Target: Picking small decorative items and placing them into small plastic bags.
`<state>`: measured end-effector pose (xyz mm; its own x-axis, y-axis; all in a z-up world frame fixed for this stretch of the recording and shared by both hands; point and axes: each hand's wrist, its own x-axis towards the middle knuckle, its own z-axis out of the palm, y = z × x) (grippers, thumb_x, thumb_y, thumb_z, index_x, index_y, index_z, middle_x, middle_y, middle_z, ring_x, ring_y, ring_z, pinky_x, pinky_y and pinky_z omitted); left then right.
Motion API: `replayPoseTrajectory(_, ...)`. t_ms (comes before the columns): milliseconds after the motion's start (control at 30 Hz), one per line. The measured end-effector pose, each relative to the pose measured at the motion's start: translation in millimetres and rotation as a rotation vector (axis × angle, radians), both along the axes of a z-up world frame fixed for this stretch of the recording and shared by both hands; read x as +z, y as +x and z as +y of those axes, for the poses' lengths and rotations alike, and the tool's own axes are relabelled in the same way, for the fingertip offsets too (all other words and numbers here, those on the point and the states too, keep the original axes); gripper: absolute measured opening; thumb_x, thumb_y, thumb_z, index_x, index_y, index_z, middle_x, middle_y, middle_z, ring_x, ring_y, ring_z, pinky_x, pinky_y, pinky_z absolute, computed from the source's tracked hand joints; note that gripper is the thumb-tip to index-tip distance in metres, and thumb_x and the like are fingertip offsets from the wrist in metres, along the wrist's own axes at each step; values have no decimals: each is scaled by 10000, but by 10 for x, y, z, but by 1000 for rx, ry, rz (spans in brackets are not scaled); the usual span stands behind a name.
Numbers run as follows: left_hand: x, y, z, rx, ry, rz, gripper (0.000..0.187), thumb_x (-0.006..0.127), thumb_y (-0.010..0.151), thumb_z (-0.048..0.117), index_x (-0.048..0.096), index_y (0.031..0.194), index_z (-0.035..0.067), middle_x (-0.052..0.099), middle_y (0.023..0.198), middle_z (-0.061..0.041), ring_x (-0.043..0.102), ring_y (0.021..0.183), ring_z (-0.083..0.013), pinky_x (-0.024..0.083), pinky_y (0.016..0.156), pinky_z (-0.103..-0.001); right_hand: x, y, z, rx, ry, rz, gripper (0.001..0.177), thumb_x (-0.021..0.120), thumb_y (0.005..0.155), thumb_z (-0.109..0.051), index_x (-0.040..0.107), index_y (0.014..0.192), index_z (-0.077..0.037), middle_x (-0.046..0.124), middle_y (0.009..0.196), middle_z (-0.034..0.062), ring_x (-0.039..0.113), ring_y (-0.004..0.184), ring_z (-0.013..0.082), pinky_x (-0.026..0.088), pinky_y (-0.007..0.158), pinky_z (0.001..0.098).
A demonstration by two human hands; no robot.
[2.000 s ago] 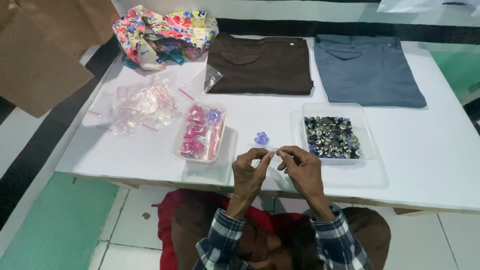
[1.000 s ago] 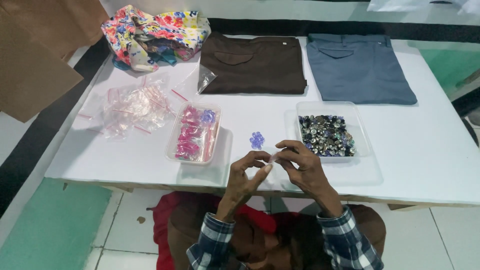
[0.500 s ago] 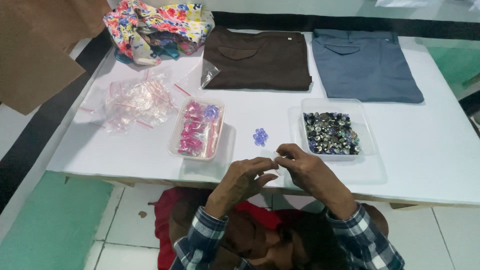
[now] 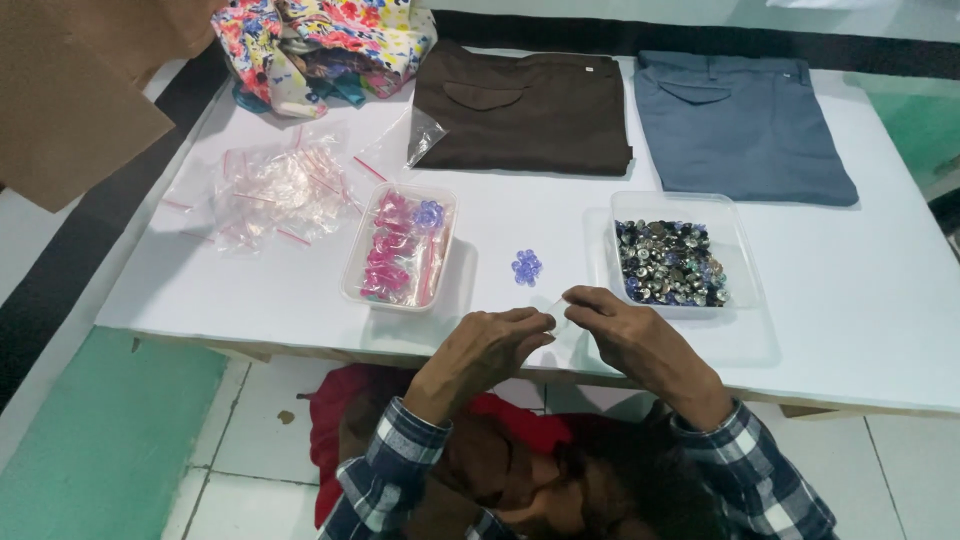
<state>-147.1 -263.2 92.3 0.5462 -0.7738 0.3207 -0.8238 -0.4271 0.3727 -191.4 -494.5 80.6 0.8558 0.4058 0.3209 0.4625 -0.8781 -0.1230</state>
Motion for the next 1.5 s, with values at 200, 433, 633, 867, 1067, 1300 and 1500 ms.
replayPoseTrajectory(200, 148, -72, -68, -47, 184, -105, 182, 608, 996, 187, 647, 1164, 243, 746, 1061, -94, 761, 693, -269, 633, 648, -374, 44, -6, 64, 80, -8, 30, 357, 532, 941, 13, 664, 1152, -243, 656, 1271, 31, 722, 738, 384, 628, 592, 443)
replayPoseTrajectory(433, 35, 60, 16, -23, 140, -113, 182, 634, 983, 145, 633, 1164, 159, 732, 1021, -132, 752, 667, -331, 627, 575, -426, 27, -28, -8, 96, -61, -6, 347, 542, 938, 10, 669, 1153, -231, 653, 1277, 4, 742, 755, 346, 639, 594, 407)
replayPoseTrajectory(633, -105, 104, 26, 18, 157, -132, 167, 644, 964, 129, 660, 1119, 190, 745, 966, -77, 749, 644, -264, 609, 540, -330, 226, -97, 112, 144, 8, 43, 328, 575, 919, -1, 694, 1138, -215, 701, 1231, 49, 759, 825, 317, 645, 629, 377)
replayPoseTrajectory(867, 7, 69, 86, 69, 81, 46, 109, 680, 929, 84, 709, 1028, 121, 768, 882, -102, 732, 588, -268, 602, 492, -349, 147, -21, 129, 115, 105, 54, 274, 596, 936, -25, 706, 1091, -221, 740, 1166, 23, 744, 807, 335, 636, 626, 374)
replayPoseTrajectory(1067, -18, 223, 174, 189, 83, 21, 142, 666, 945, 129, 704, 1066, 194, 774, 900, -65, 754, 723, -276, 622, 596, -378, 245, 167, 331, 7, 464, 154, 325, 677, 898, -30, 688, 1196, -160, 770, 1057, 98, 749, 949, 337, 644, 765, 429)
replayPoseTrajectory(1300, 144, 293, 333, 304, 98, 123, 156, 678, 936, 159, 671, 1081, 215, 777, 911, -67, 759, 795, -297, 601, 678, -409, -378, 771, 271, -291, 39, 157, 260, 631, 980, -186, 687, 1223, -255, 667, 1256, -14, 711, 1075, 211, 606, 882, 337)
replayPoseTrajectory(1500, 239, 256, 383, 305, 90, 265, 138, 639, 952, 144, 602, 1081, 176, 763, 918, -157, 737, 902, -405, 570, 778, -512, -697, 1008, 360, -385, -4, 172, 248, 583, 998, -163, 712, 1197, -235, 693, 1225, -11, 688, 1112, 187, 603, 870, 299)
